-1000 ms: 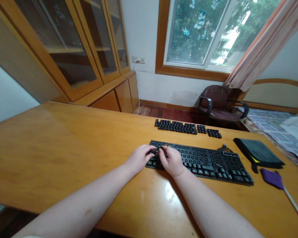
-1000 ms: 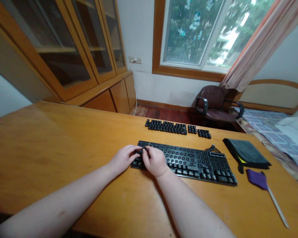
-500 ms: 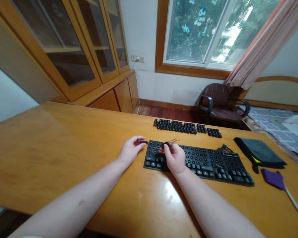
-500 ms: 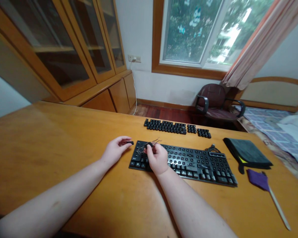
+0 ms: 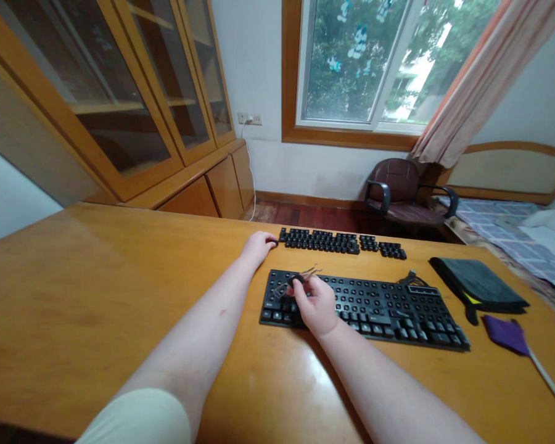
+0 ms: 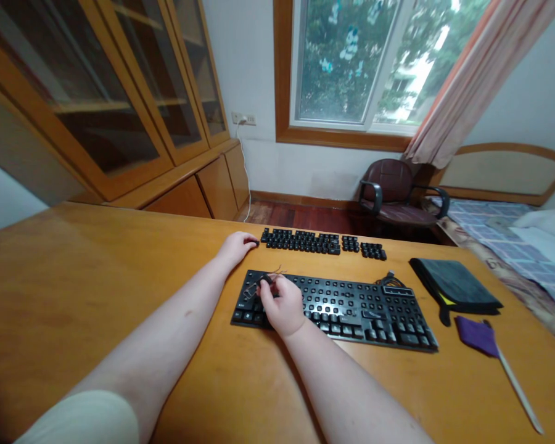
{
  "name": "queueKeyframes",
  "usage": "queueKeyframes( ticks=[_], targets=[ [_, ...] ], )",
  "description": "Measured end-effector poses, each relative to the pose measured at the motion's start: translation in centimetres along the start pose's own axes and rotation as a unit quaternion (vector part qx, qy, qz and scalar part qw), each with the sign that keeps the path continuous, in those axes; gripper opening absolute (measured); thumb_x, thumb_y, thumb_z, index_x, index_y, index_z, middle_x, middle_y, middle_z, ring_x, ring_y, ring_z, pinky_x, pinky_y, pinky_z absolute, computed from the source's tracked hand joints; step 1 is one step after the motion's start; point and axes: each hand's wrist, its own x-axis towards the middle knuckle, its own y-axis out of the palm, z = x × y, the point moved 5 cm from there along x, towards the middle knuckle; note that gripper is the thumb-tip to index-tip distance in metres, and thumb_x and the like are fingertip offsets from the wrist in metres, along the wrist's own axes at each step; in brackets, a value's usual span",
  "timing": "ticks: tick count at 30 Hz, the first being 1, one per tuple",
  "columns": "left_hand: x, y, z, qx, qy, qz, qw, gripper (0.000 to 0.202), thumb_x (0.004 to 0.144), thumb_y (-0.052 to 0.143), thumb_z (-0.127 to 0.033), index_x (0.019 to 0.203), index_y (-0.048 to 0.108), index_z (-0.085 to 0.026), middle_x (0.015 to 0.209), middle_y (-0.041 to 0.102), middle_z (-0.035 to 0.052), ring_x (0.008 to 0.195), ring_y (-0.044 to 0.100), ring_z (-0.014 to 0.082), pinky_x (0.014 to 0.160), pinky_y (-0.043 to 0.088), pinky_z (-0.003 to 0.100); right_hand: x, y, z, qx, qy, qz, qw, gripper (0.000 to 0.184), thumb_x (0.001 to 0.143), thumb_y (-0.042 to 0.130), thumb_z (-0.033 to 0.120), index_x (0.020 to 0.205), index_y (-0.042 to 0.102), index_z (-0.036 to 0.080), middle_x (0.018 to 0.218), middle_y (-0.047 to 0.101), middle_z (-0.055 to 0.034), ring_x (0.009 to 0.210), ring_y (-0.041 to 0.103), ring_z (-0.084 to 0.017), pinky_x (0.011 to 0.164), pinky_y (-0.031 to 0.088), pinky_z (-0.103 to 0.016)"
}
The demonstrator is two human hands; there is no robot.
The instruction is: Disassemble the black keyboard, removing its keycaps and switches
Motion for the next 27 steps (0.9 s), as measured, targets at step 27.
queueKeyframes(
  ticks=[27],
  targets=[
    [0.2, 1.7, -0.2, 0.011, 0.032, -0.008, 0.999, 0.018, 0.077, 0.061, -0.023, 0.092, 0.071, -0.017, 0.095, 0.067, 0.0071, 0.089, 0.06, 0.0199, 0.085, 0.045, 0.03, 0.0, 0.2, 0.2, 0.006, -0.013, 0.011, 1.0, 0.014, 0.083, 0.053, 0.023, 0.072, 0.06, 0.02, 0.066, 0.068, -0.0026, 0.059, 0.064, -0.016, 0.058, 0.05, -0.026]
  ],
)
